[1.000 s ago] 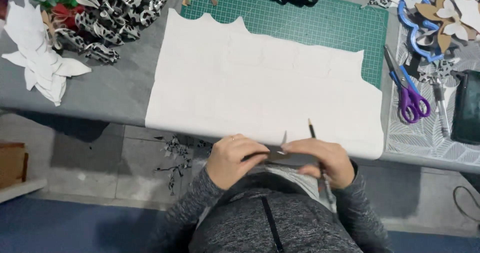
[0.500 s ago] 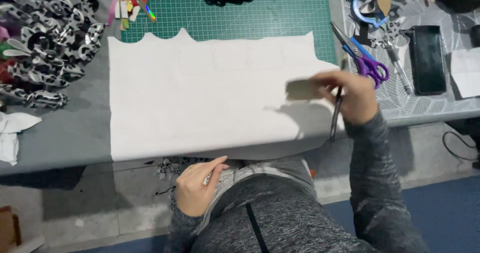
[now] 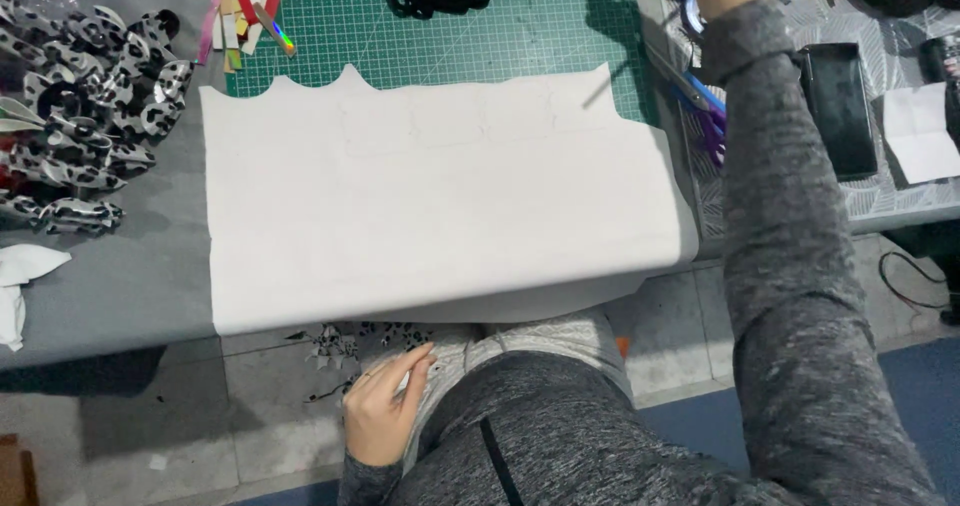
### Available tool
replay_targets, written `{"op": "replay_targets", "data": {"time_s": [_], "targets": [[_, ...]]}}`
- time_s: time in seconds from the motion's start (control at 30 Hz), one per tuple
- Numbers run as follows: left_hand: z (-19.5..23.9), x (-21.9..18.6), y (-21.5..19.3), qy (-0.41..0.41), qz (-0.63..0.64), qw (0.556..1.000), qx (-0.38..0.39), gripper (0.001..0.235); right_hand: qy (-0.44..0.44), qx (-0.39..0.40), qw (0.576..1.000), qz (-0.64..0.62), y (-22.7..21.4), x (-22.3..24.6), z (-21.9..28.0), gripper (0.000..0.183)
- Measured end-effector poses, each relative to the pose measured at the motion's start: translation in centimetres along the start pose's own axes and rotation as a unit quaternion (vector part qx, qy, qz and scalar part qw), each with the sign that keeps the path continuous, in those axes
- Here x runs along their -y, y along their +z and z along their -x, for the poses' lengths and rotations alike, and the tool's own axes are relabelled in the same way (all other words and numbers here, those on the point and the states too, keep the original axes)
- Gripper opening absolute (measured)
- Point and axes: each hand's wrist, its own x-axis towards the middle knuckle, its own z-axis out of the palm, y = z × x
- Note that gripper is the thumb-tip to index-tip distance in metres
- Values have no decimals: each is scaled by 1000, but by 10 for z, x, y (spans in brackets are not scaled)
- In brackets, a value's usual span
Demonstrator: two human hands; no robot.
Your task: Trace a template onto a sheet of white material with a pencil and then cut out the shape using scissors.
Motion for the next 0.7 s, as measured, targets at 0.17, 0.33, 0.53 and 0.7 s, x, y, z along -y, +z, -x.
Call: {"op": "replay_targets", "data": {"time_s": [0.17,0.33,0.53,0.7], "targets": [[17,4,-1,-51,-10,998,-34,20,-17,2,1000,25,6,-11,-9,32],[28,21,7,-110,-12,993,-33,22,-44,6,998,38,24,-2,-33,27],[38,72,80,-129,158,964,173,27,-71,12,995,62,32,4,-51,22],[-11,33,107,51,250,912,320,32,-102,16,992,77,42,19,-84,18]]}}
